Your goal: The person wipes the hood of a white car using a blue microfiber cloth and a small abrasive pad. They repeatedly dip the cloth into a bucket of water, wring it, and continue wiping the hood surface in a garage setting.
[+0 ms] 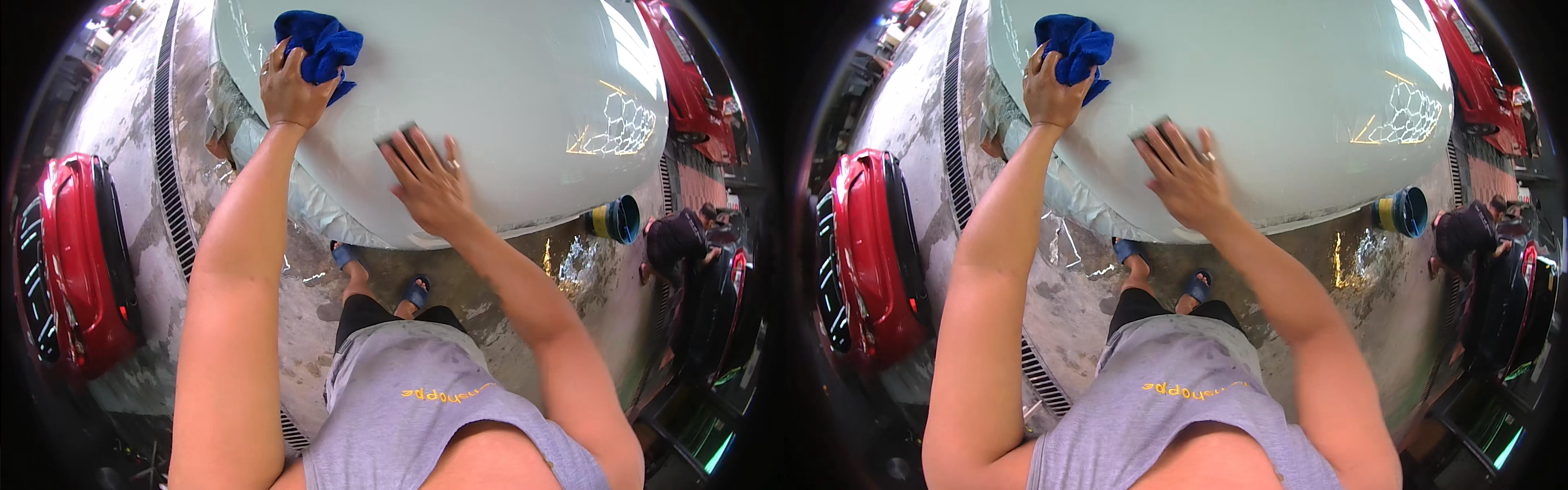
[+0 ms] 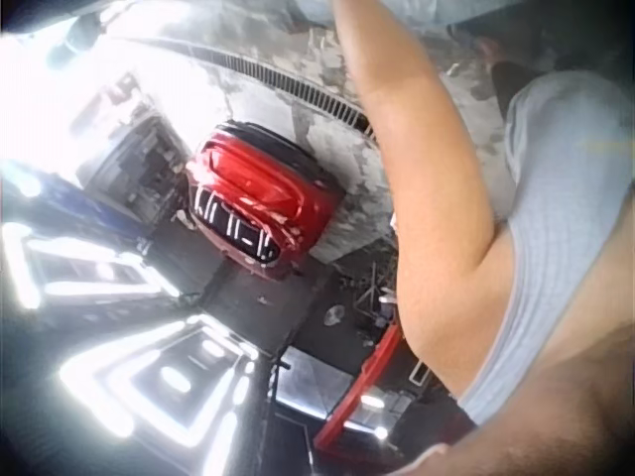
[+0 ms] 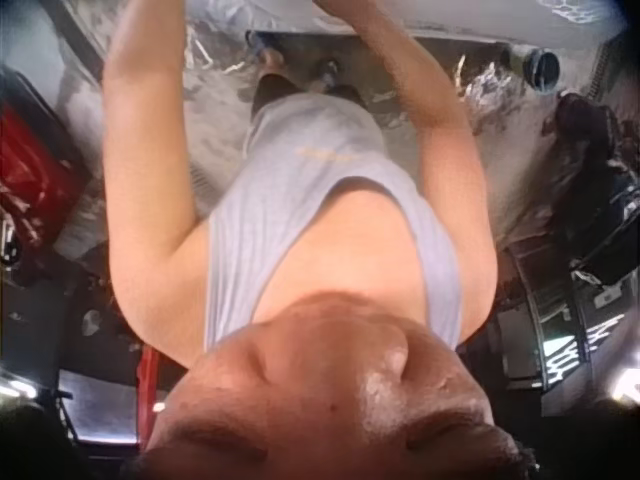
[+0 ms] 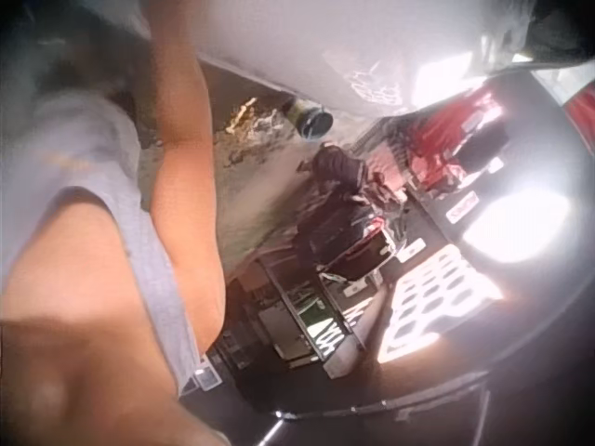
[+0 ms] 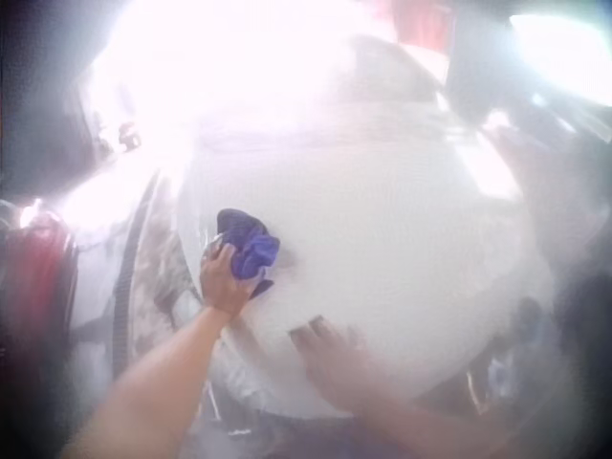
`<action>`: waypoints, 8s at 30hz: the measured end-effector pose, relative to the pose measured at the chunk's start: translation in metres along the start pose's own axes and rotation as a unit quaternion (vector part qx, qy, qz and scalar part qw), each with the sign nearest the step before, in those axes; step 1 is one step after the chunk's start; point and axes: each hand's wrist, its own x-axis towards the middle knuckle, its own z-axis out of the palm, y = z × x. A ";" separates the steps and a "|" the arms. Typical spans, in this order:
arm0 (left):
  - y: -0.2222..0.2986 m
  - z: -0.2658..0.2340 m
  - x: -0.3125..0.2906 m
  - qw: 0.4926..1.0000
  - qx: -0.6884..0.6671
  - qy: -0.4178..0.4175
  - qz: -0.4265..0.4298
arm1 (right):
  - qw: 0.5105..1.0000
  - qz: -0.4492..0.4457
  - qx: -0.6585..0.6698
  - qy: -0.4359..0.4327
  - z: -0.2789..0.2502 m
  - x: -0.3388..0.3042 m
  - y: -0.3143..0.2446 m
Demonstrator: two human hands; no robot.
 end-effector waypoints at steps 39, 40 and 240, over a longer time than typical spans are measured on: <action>-0.080 0.020 0.124 0.992 -0.047 -0.048 -0.107 | 0.997 0.008 -0.005 -0.071 0.034 -0.037 -0.032; -0.097 0.026 0.141 0.994 -0.034 -0.024 -0.105 | 0.997 0.014 0.013 -0.071 0.021 -0.001 -0.045; 0.223 0.064 0.056 0.927 -0.147 -0.157 0.308 | 0.728 0.582 0.071 0.356 0.095 -0.140 0.194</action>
